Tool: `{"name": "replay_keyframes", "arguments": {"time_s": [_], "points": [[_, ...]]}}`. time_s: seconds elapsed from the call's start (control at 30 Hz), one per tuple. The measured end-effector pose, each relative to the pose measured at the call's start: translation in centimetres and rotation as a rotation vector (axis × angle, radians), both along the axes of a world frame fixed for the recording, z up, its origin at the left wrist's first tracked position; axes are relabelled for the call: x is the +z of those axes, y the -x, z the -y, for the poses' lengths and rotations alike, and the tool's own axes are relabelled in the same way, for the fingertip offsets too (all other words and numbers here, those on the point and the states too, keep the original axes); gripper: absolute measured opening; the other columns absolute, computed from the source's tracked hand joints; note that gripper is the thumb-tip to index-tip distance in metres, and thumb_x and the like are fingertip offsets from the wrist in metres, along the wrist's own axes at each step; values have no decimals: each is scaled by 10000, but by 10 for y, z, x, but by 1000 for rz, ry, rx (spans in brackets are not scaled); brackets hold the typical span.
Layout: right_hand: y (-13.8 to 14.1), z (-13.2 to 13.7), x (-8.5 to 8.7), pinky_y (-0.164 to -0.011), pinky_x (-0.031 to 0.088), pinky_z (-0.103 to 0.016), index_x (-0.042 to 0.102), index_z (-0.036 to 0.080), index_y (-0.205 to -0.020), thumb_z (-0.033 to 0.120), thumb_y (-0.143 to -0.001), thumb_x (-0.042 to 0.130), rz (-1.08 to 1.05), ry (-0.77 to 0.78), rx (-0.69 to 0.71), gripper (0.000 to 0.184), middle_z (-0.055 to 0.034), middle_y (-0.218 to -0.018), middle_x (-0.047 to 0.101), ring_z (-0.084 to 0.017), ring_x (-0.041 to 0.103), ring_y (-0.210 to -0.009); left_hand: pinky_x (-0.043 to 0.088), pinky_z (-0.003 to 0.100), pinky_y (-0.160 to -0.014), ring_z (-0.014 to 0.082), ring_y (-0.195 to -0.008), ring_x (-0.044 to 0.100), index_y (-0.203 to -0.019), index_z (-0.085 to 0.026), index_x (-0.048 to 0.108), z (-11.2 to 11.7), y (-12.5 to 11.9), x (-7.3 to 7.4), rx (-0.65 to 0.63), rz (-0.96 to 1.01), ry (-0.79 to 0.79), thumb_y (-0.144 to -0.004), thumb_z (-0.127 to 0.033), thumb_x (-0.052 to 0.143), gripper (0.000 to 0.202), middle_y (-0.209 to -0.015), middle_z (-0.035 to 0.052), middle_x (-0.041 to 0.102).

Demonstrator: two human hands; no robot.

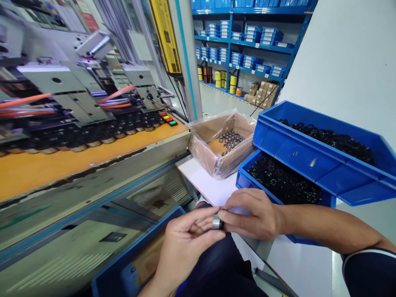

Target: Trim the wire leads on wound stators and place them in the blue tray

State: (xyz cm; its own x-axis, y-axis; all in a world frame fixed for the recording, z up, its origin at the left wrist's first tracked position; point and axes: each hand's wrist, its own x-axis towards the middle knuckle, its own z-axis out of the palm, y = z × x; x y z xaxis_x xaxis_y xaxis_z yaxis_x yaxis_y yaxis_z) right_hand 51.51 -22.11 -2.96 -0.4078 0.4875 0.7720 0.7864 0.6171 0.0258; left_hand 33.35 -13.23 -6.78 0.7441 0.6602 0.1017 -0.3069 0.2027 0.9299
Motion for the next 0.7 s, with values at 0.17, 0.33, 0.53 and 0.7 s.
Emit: {"name": "replay_keyframes", "arguments": {"time_s": [0.17,0.33,0.53,0.7], "points": [[0,0,2,-654,579,-283,653,8,-1029,194,-929,628,88,-80,16,213,-103,-808,645,-181,633,-770,639,256,-732,206,-744,790,-926,-239,811,11,-7,-4,35,42,76,-623,-115,893,338,-823,56,826],[1,8,6,-681,604,-339,635,-41,-1084,95,-935,509,119,-57,15,238,-168,-876,667,-238,649,-842,622,248,-763,202,-843,781,-915,-246,790,24,-15,-9,176,151,48,-651,-166,890,294,-937,69,823],[17,21,5,-710,616,-276,621,89,-1129,20,-906,533,-176,200,2,249,-121,-878,683,-179,666,-809,601,247,-666,182,-703,746,-914,-276,825,8,-10,1,310,188,-564,-665,-203,884,265,-812,59,795],[-29,17,34,-872,609,-312,609,153,-1240,347,-907,682,-63,457,-46,392,-153,-1111,702,-225,699,-1021,603,256,-728,193,-747,779,-869,-247,799,1,2,1,296,118,-620,-700,-182,859,191,-859,50,822]]}}
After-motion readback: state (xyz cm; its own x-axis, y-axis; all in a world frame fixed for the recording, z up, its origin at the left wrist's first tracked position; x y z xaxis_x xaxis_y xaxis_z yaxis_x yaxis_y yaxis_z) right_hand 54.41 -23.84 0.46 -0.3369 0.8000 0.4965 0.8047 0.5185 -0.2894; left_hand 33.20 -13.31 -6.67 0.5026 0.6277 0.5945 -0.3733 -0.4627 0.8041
